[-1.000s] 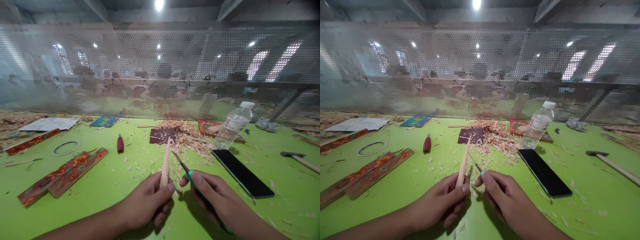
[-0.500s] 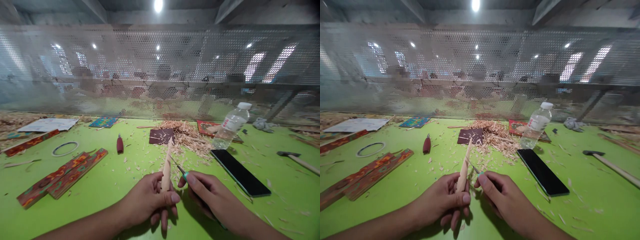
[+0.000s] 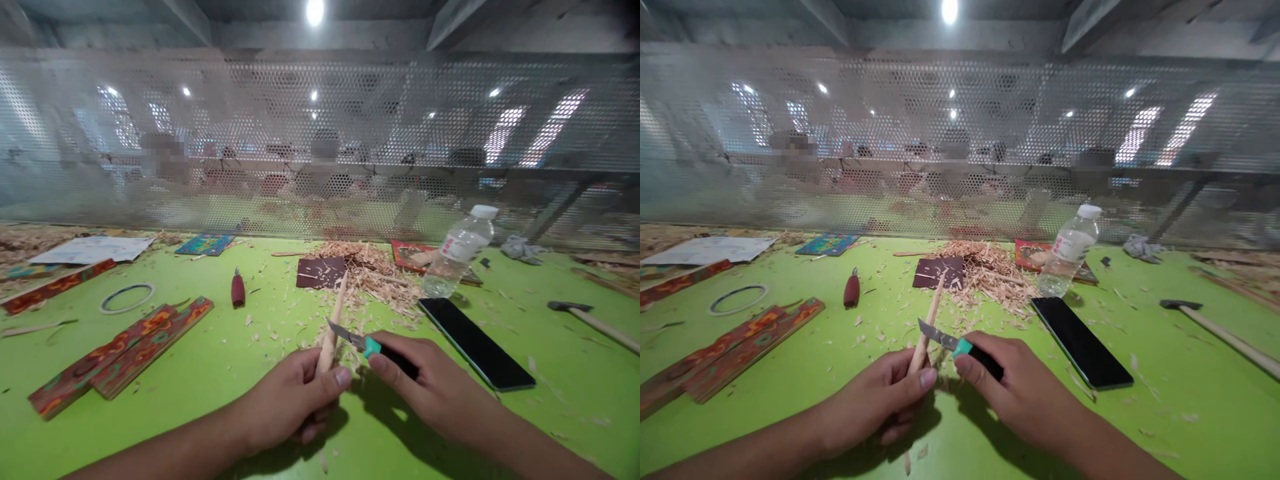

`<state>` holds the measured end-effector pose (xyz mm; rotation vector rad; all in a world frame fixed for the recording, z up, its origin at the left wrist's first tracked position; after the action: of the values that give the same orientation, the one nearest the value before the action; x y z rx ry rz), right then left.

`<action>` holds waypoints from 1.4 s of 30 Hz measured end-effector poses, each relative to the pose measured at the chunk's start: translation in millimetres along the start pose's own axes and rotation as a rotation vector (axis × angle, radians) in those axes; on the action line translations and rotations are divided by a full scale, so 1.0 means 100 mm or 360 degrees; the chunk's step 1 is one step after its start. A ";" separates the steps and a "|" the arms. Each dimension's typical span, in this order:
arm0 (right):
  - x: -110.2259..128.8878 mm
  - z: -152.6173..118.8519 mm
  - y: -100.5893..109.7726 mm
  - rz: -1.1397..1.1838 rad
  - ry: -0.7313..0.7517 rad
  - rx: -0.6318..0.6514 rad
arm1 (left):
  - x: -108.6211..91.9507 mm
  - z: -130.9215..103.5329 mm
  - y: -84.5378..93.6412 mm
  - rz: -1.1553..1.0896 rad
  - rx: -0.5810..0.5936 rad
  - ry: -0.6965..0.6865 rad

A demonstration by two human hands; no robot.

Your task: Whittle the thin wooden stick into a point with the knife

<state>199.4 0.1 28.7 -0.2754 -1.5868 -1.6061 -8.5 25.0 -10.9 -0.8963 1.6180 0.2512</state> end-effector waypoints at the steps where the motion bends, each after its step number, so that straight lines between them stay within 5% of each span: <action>1: -0.01 0.00 0.01 -0.0034 0.0002 0.0011 | -0.02 0.00 0.00 0.0019 0.0001 -0.0001; 14: 0.03 -0.06 -0.09 -0.0052 0.0246 0.0241 | -0.13 -0.04 -0.05 0.0206 0.0030 0.0038; 42: 0.08 -0.04 -0.09 0.0061 0.0234 0.0412 | -0.11 -0.10 -0.15 0.0284 0.0085 -0.0157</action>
<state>189.3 -7.8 26.8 -0.0478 -1.6430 -1.3420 -6.4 13.2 6.8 -0.6892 1.6067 0.3690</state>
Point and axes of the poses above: each hand's wrist, its own z-axis towards the middle knuckle, its own y-axis out of the back of the hand, x = y × z, the point moved 2 cm from there along z, towards the middle knuckle, and after that the axes turned 5 degrees about y, right-handed, at the moved point
